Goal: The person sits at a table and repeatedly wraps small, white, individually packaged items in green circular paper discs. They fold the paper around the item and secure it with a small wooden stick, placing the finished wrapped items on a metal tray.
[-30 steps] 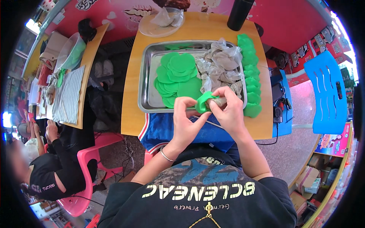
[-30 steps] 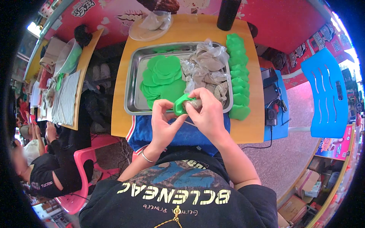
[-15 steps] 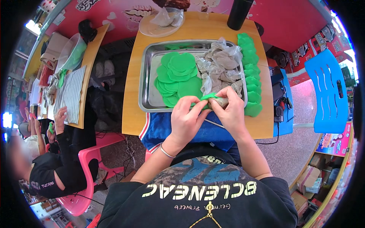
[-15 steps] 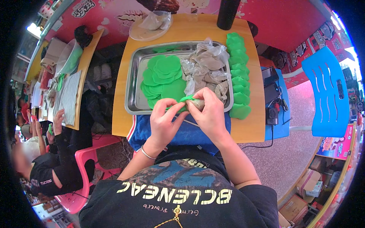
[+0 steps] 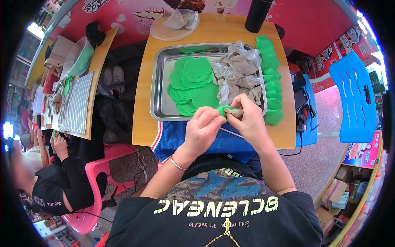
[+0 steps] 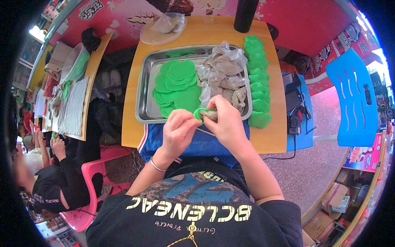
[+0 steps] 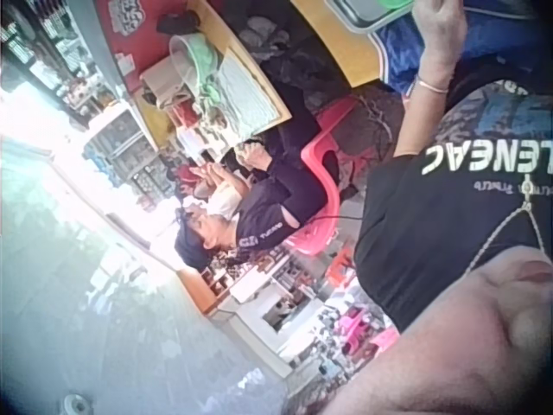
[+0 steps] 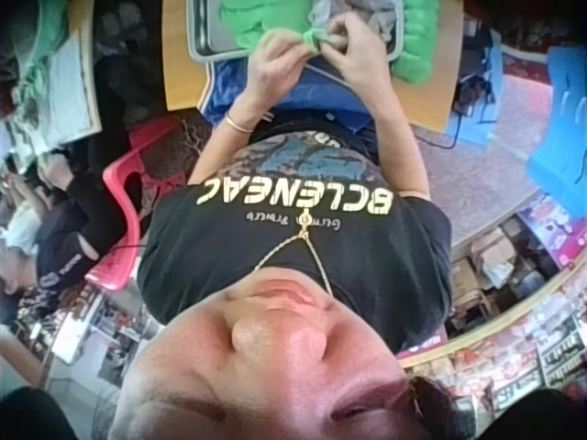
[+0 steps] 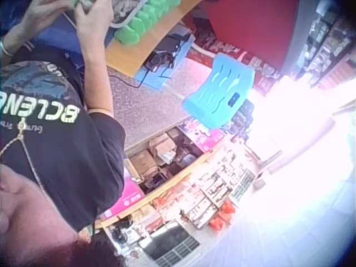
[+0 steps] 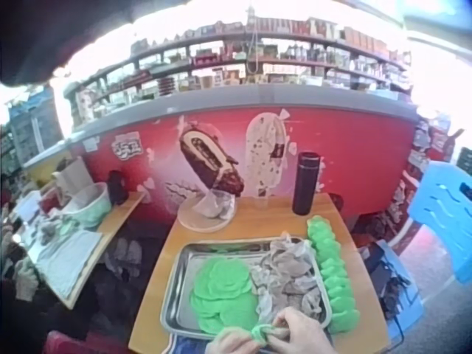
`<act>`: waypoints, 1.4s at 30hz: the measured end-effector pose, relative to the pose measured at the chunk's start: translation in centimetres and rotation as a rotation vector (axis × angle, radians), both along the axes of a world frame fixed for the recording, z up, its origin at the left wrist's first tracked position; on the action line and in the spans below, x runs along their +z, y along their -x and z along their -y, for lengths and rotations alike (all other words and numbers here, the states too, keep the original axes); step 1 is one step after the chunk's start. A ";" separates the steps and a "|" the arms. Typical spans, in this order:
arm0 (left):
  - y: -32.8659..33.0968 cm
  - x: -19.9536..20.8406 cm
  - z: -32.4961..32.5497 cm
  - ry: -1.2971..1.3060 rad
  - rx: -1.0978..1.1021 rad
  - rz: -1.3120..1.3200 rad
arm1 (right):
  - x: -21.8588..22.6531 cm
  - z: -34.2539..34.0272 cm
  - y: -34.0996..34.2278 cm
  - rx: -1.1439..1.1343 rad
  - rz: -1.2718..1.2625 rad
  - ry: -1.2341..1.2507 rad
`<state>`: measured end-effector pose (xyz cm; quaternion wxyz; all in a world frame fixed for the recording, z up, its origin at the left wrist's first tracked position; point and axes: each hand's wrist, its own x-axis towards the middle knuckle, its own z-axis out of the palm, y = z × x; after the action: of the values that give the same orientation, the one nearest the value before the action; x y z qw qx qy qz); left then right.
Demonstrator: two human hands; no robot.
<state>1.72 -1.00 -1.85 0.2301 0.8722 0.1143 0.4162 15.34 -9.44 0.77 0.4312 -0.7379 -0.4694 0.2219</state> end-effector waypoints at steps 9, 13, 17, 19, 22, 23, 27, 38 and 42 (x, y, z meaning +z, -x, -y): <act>0.5 -0.2 -0.1 -0.051 -0.001 0.004 | 0.4 -0.1 -0.3 0.112 0.180 -0.012; 0.1 -0.9 0.4 0.681 -0.130 0.180 | 1.5 -0.2 -0.2 0.100 -0.019 0.170; 0.2 -1.4 0.5 1.173 -0.388 0.236 | 1.7 -0.2 0.0 0.008 -0.097 0.250; 0.0 -1.5 0.5 1.164 -0.355 0.248 | 1.4 -0.2 0.2 0.006 0.039 -0.006; 0.0 -1.9 0.3 1.280 -0.377 0.380 | 1.8 0.0 0.4 0.054 0.094 -0.173; 0.0 -1.9 0.2 1.323 -0.389 0.422 | 1.9 0.1 0.4 0.079 0.087 -0.193; 0.0 -1.8 0.2 1.436 -0.417 0.509 | 1.5 0.3 0.5 0.166 0.101 -0.209; -0.5 -0.2 0.2 1.551 -0.528 0.511 | 2.2 0.4 1.5 0.242 0.252 -0.151; -0.3 -0.2 0.5 1.538 -0.506 0.434 | 2.5 0.8 0.4 0.260 0.152 -0.106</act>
<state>2.03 -1.51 -2.09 0.8644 0.3718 0.1202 0.3165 14.94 -10.28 3.26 0.4003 -0.6618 -0.6034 0.1943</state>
